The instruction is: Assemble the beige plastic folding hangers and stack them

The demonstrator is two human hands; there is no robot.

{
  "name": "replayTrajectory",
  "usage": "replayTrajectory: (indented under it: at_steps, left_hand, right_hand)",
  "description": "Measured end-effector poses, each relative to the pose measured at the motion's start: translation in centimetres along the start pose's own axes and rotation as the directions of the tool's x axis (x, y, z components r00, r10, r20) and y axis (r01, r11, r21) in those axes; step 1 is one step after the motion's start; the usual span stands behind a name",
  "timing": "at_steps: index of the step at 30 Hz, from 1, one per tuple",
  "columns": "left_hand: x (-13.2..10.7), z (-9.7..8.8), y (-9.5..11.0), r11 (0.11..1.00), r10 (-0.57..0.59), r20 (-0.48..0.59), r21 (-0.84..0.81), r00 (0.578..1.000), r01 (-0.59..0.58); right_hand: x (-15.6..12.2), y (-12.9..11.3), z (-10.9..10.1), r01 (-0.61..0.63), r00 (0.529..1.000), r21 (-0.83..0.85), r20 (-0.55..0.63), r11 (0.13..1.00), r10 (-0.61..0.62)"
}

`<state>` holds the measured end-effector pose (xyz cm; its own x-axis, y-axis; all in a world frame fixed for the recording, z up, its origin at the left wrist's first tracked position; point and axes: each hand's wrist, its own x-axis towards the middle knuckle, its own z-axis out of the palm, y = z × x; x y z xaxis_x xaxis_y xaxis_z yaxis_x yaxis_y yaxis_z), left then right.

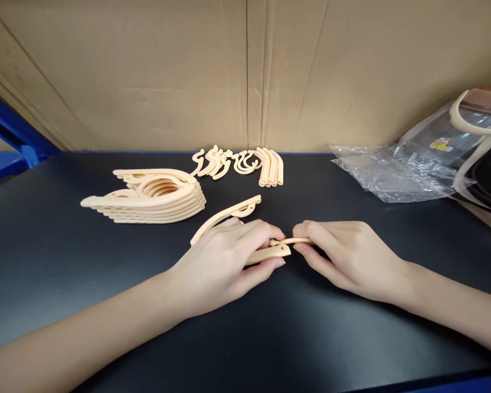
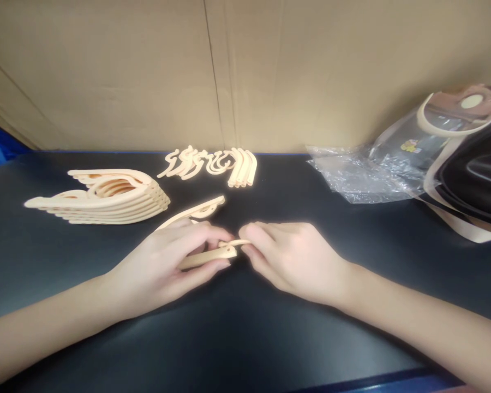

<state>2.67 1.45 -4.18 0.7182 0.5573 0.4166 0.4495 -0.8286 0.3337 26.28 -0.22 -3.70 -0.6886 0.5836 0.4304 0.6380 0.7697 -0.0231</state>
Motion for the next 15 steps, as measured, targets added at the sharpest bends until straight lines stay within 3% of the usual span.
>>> replayTrajectory:
  at_steps: [8, 15]
  left_hand:
    - [0.2, -0.25, 0.1, 0.999, -0.003, -0.016, -0.043, 1.0, 0.003]
    - [0.35, -0.45, 0.18, 0.997, 0.006, -0.064, -0.082, 0.998, -0.012]
  right_hand:
    - [0.03, 0.12, -0.16, -0.085, 0.994, 0.134, 0.073, 0.987, 0.076]
    - [-0.05, 0.45, -0.16, -0.1, 0.994, 0.22, 0.066, 0.97, 0.087]
